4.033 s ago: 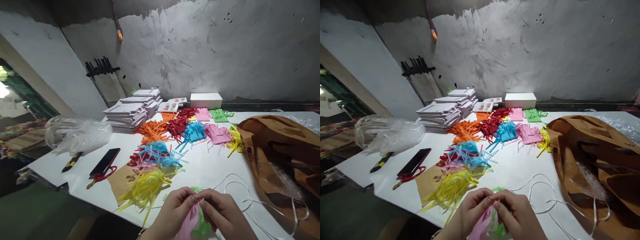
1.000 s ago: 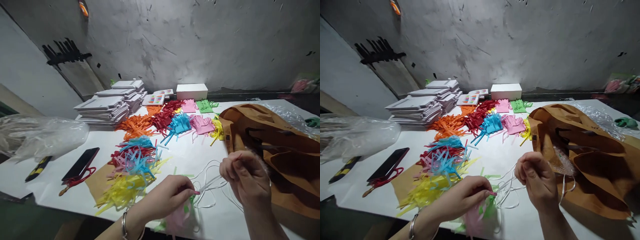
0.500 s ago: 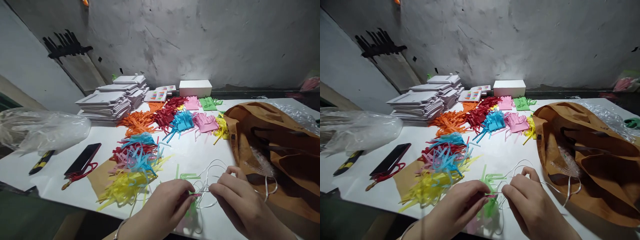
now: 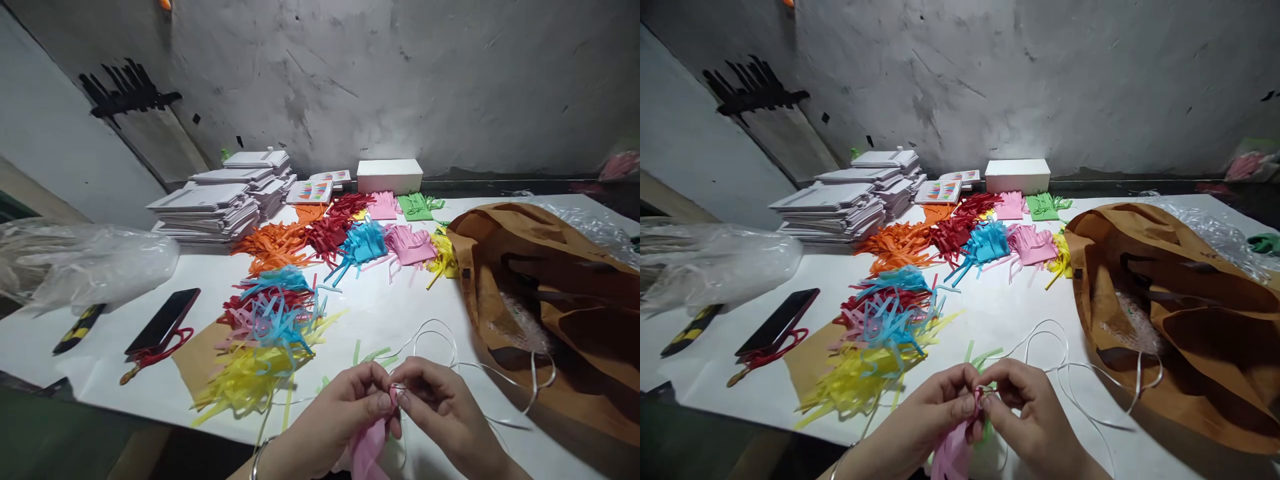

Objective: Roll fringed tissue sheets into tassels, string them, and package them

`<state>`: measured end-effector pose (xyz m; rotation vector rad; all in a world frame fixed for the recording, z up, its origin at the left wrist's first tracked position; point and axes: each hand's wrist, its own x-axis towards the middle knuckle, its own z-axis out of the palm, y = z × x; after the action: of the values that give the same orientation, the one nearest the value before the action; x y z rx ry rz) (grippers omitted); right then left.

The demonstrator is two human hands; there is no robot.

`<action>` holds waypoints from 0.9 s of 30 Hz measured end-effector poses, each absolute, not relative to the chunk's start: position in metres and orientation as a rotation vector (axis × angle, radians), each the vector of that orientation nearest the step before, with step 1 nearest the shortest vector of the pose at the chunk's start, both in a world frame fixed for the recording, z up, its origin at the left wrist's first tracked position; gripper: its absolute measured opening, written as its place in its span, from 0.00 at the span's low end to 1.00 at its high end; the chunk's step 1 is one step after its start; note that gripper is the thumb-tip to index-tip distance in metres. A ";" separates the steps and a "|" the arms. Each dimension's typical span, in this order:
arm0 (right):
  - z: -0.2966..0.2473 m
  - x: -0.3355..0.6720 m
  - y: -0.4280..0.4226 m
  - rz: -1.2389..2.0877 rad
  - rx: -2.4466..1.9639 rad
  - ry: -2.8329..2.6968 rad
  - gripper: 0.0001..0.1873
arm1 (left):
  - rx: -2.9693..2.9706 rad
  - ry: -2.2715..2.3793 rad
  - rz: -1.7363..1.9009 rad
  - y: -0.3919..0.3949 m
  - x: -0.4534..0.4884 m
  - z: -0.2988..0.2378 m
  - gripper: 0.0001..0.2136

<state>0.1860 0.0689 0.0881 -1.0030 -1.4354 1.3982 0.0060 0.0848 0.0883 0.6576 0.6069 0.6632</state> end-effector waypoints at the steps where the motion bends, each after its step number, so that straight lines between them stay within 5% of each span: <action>1: 0.087 0.186 0.070 1.384 -1.012 -1.433 0.11 | 0.644 0.610 0.672 0.084 0.006 0.087 0.16; 12: 0.085 0.181 0.069 1.482 -1.125 -1.454 0.02 | 0.696 0.677 0.728 0.084 0.007 0.084 0.16; 22: 0.069 0.176 0.062 0.692 -1.203 -1.727 0.05 | 0.968 0.811 0.830 0.076 0.005 0.085 0.15; 27: 0.063 0.181 0.058 1.169 -1.243 -1.584 0.13 | 0.822 0.853 0.833 0.077 0.000 0.078 0.14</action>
<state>0.1811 0.0580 0.0632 -1.2428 -1.5845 1.1689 -0.0001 0.0771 0.0778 0.8219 0.8530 0.8330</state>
